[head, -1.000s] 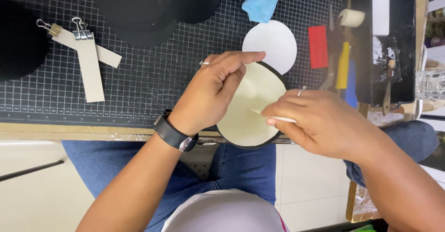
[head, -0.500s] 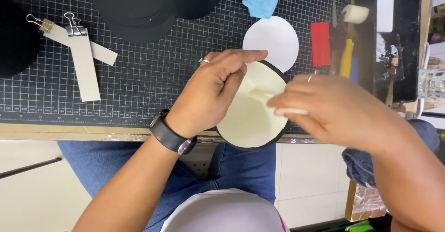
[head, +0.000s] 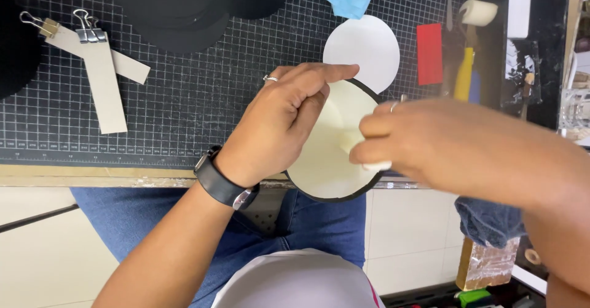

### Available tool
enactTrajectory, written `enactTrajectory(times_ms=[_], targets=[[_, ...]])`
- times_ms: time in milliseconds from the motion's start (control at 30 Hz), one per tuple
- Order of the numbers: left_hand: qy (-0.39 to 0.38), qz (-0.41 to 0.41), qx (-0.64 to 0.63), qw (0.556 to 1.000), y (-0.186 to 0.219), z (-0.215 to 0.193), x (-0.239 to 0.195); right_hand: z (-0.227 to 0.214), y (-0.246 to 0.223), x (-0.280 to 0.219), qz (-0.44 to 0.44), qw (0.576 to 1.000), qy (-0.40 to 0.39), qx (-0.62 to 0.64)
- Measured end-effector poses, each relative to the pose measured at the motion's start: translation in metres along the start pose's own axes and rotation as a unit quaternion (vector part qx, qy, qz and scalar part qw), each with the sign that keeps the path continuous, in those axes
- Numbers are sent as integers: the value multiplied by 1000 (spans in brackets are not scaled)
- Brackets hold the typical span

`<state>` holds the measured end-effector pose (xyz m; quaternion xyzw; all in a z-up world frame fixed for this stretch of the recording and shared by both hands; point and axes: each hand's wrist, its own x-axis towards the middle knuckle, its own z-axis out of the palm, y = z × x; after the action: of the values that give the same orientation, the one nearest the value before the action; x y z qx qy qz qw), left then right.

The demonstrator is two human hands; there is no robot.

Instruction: Applying glue to the inner rim of a cylindrical container and attaching a circular base

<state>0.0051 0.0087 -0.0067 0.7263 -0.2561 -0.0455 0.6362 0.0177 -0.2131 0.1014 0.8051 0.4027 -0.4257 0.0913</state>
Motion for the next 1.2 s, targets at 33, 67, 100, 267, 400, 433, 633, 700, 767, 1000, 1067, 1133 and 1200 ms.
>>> enactTrajectory(times_ms=[33, 67, 100, 267, 400, 433, 633, 700, 767, 1000, 1067, 1133, 1200], targets=[[0, 0, -1, 1000, 0, 0, 0, -1, -2, 1, 1, 1000, -1, 0], [0, 0, -2, 1000, 1, 0, 0, -2, -4, 2, -36, 999, 10, 29], [2, -1, 0, 1000, 2, -1, -1, -3, -5, 5, -76, 995, 21, 55], [-4, 8, -5, 1000, 0, 1, 1, -3, 2, 5, -66, 997, 16, 26], [-1, 4, -12, 1000, 0, 1, 1, -3, -16, 6, -130, 987, 42, 81], [-2, 3, -13, 1000, -1, 1, 1, -2, -14, 6, -130, 987, 41, 83], [-10, 10, -2, 1000, 2, -1, 2, 6, -1, 1, -94, 994, 40, 27], [-10, 0, -6, 1000, 2, 0, 0, 4, -11, 3, -176, 977, 87, 83], [-12, 1, -7, 1000, 2, -1, 1, 9, 3, 3, -133, 988, 49, 66], [-8, 4, -3, 1000, 3, 0, 3, 6, 1, 3, -160, 982, 41, 97], [-12, 2, -5, 1000, 3, 0, 2, 14, 13, 2, -124, 989, 27, 71], [-10, 2, -1, 1000, 3, -1, 3, 12, 15, 2, -90, 995, 15, 39], [-7, 1, -6, 1000, 5, -1, 3, 6, 4, 2, -170, 977, 53, 120]])
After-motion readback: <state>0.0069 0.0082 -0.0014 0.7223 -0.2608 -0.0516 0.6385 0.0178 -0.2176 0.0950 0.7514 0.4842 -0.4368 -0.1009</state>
